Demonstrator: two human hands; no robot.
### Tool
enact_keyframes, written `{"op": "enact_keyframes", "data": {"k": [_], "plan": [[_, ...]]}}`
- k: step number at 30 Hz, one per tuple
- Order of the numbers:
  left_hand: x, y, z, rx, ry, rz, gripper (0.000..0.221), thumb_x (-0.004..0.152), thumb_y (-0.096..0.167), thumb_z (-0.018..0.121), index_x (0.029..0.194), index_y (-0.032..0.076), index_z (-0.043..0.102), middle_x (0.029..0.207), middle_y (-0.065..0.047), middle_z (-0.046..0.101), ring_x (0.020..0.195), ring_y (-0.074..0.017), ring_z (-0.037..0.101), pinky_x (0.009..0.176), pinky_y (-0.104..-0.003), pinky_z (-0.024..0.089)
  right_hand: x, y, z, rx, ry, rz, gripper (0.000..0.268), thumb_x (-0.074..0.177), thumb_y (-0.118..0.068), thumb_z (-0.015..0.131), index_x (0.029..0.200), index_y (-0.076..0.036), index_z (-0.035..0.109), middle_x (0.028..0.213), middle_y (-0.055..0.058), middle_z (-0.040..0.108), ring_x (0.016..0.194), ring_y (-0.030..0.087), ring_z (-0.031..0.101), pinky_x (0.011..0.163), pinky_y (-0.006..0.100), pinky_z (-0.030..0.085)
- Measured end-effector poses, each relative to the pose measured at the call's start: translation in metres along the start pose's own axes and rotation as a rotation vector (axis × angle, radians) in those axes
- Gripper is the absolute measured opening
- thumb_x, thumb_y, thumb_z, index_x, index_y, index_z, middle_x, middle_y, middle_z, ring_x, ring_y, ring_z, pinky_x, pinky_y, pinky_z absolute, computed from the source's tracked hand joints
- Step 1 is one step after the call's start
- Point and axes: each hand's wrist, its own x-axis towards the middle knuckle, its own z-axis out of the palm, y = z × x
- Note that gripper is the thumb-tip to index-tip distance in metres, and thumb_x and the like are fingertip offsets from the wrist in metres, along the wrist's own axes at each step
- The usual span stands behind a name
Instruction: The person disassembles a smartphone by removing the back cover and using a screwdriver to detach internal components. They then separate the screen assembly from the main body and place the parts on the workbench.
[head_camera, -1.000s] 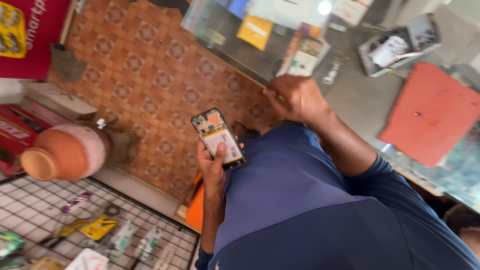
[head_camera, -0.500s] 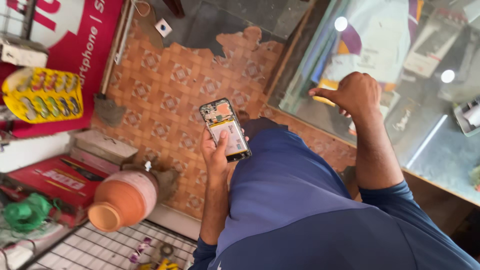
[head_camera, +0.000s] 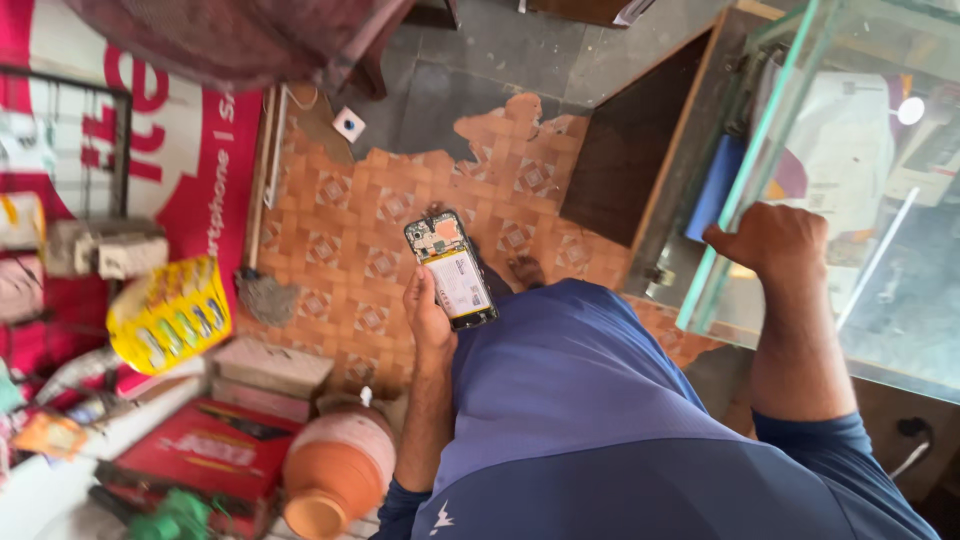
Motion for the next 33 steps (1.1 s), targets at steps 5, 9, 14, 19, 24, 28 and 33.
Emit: {"op": "enact_keyframes", "data": {"k": [5,9,14,19,24,28,33], "plan": [[0.103,0.054,-0.021,0.044,-0.098,0.023,0.038,0.112,0.026,0.045,0.125,-0.005,0.063,0.115,-0.013,0.073,0.102,-0.0194,0.072,0.092,-0.033,0.058,0.039,-0.025,0.001,-0.036,-0.326,0.428,0.066,0.079,-0.070,0.068,0.111,-0.013,0.081,0.107,0.012,0.080,0.090,0.034,0.078,0.064,0.050,0.060],[0.179,0.112,-0.022,0.090,-0.132,-0.041,0.037,0.113,0.025,0.045,0.127,-0.005,0.062,0.117,-0.013,0.072,0.103,-0.0195,0.072,0.092,-0.033,0.057,0.049,-0.033,-0.002,0.016,-0.477,0.661,0.064,0.080,-0.068,0.068,0.111,-0.014,0.081,0.103,0.015,0.080,0.084,0.033,0.078,0.064,0.051,0.058],[0.250,0.174,0.006,0.010,-0.286,-0.128,0.039,0.111,0.026,0.044,0.128,-0.005,0.060,0.116,-0.014,0.072,0.101,-0.0215,0.074,0.090,-0.035,0.059,0.065,-0.036,-0.001,0.038,-0.666,0.833,0.073,0.082,-0.075,0.061,0.099,-0.006,0.081,0.090,0.020,0.078,0.072,0.035,0.079,0.057,0.048,0.053],[0.316,0.185,0.040,0.014,-0.283,-0.101,0.036,0.112,0.024,0.046,0.132,-0.004,0.058,0.121,-0.012,0.069,0.107,-0.0194,0.072,0.096,-0.034,0.057,0.071,-0.038,-0.027,0.149,-0.690,0.841,0.087,0.083,-0.083,0.054,0.101,-0.003,0.085,0.092,0.022,0.082,0.077,0.040,0.077,0.061,0.053,0.055],[0.394,0.172,0.072,0.104,-0.222,-0.132,0.037,0.113,0.025,0.047,0.131,-0.005,0.060,0.119,-0.013,0.070,0.106,-0.0190,0.071,0.095,-0.033,0.056,0.166,-0.118,-0.147,0.482,-0.348,0.409,0.081,0.096,-0.078,0.053,0.077,-0.005,0.082,0.083,0.026,0.075,0.086,0.043,0.073,0.083,0.050,0.054],[0.466,0.178,0.122,0.086,-0.167,-0.167,0.037,0.111,0.025,0.047,0.128,-0.005,0.061,0.116,-0.012,0.072,0.102,-0.0187,0.072,0.092,-0.033,0.057,0.304,-0.223,-0.271,0.572,0.156,-0.324,0.055,0.095,-0.060,0.058,0.093,-0.010,0.081,0.089,0.022,0.073,0.085,0.046,0.069,0.076,0.054,0.055],[0.553,0.189,0.201,0.154,-0.084,-0.111,0.037,0.111,0.026,0.049,0.124,-0.005,0.063,0.112,-0.011,0.073,0.098,-0.0147,0.071,0.088,-0.029,0.056,0.516,-0.297,-0.360,0.934,0.446,-0.411,0.031,0.099,-0.031,0.078,0.089,-0.002,0.070,0.074,0.020,0.066,0.069,0.039,0.066,0.061,0.047,0.050]]}}
